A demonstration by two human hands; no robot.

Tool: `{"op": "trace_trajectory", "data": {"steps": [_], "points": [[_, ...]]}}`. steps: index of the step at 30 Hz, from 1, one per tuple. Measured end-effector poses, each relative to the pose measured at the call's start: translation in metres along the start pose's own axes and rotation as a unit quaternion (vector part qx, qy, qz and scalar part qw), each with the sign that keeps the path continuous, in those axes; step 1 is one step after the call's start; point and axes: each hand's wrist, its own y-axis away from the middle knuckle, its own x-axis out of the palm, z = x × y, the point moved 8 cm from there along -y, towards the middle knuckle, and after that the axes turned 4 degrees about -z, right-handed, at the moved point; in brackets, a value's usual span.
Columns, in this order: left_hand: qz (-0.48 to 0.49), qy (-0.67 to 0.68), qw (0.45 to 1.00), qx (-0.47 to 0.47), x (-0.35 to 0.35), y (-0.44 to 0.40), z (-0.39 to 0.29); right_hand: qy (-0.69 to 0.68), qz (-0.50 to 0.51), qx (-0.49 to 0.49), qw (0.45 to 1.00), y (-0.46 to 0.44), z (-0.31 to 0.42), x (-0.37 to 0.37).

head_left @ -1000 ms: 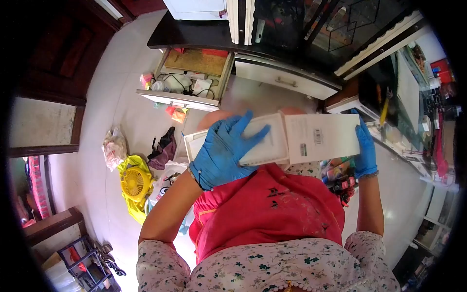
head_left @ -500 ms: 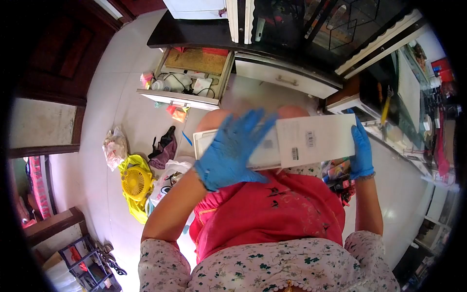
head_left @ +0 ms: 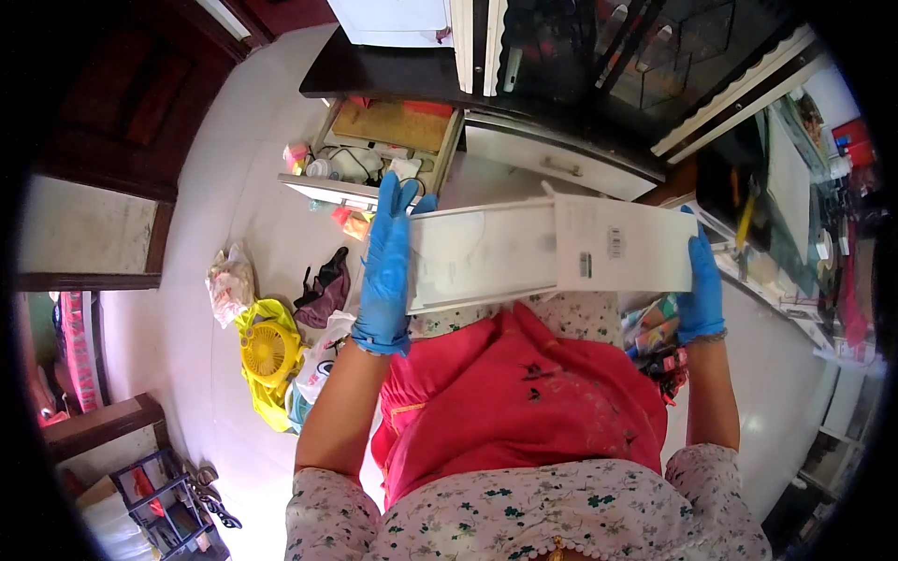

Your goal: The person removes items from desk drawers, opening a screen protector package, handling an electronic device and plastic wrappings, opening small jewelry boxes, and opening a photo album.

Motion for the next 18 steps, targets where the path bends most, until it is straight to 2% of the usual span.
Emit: {"op": "trace_trajectory", "data": {"steps": [1,3,10,12,13,16,18], "points": [[0.000,0.001,1.000,0.002,0.007,0.000,-0.013,0.001,-0.001,-0.009,1.000,0.001,0.007,0.002],[0.046,-0.118,0.992,-0.009,0.026,0.005,-0.035,-0.015,0.006,-0.005,1.000,0.000,0.013,0.001],[0.066,-0.178,0.982,-0.003,0.016,0.002,-0.021,0.005,0.037,-0.024,0.999,0.007,0.004,0.004],[0.111,-0.226,0.967,0.029,0.025,0.004,-0.018,-0.004,0.046,-0.016,0.999,0.008,0.007,0.006],[0.068,-0.156,0.985,-0.013,0.023,0.005,-0.014,-0.014,0.055,-0.009,0.998,0.010,0.009,0.008],[0.074,-0.171,0.982,0.031,0.039,0.013,-0.002,-0.008,0.072,-0.017,0.997,0.019,0.012,0.035],[0.038,-0.165,0.985,0.034,0.045,0.016,0.001,-0.004,0.068,-0.021,0.997,0.021,0.009,0.046]]}}
